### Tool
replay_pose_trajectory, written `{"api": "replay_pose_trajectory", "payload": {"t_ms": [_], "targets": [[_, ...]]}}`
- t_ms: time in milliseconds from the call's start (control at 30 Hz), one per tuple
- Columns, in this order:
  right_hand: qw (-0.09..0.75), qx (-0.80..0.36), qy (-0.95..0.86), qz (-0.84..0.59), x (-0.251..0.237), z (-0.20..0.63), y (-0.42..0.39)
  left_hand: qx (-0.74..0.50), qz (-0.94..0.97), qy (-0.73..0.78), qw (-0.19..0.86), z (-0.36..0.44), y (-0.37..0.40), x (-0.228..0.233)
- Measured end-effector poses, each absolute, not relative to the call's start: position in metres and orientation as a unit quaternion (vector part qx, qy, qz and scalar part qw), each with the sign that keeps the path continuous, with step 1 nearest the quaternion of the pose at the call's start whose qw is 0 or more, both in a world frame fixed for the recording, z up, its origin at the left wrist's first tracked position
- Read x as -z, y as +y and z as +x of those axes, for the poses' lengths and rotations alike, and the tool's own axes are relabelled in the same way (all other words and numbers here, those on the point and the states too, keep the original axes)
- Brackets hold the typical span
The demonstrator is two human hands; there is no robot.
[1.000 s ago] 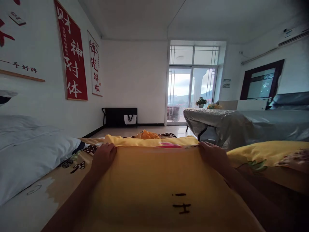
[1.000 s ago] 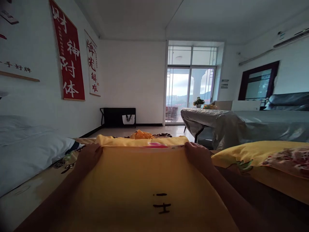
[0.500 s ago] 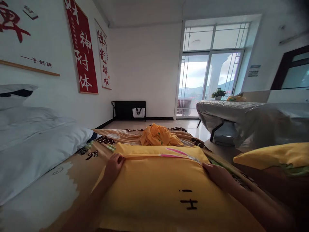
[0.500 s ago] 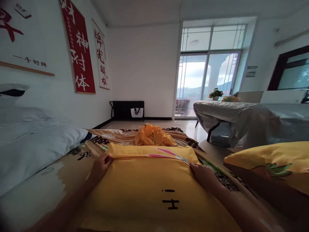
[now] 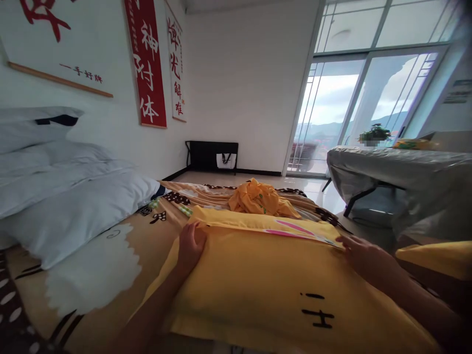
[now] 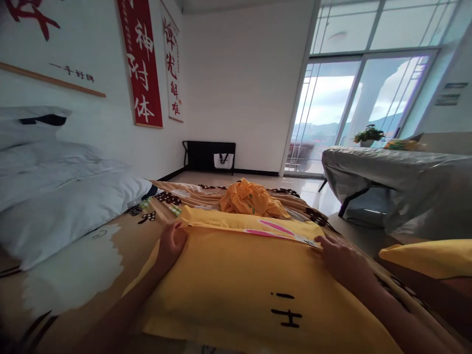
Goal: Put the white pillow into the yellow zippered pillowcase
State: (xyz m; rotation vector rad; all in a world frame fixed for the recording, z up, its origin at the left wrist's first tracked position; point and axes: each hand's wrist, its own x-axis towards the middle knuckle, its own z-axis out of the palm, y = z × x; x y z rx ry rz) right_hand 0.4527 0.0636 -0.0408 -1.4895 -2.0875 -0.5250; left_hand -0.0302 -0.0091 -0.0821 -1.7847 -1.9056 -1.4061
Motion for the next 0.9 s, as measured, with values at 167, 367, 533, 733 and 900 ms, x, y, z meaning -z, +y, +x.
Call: {"api": "replay_pose_trajectory", "payload": {"t_ms": [167, 367, 533, 733, 900], "targets": [[0.248, 0.147, -0.874, -0.391, -0.001, 0.336, 0.033, 0.490, -0.622, -0.610, 0.021, -0.028, -0.010, 0.082], [0.124, 0.186, -0.946, -0.235, -0.010, 0.186, 0.014, 0.514, -0.632, -0.579, 0.037, -0.029, -0.015, 0.091], [0.069, 0.202, -0.958, -0.192, -0.006, 0.127, 0.041, 0.528, -0.635, -0.556, 0.095, -0.031, -0.016, 0.103], [0.051, 0.218, -0.960, -0.167, 0.002, 0.124, 0.052, 0.538, -0.606, -0.583, 0.061, -0.031, -0.018, 0.101], [0.077, 0.188, -0.952, -0.229, 0.001, 0.173, 0.051, 0.560, -0.585, -0.587, -0.001, -0.036, -0.016, 0.100]]}}
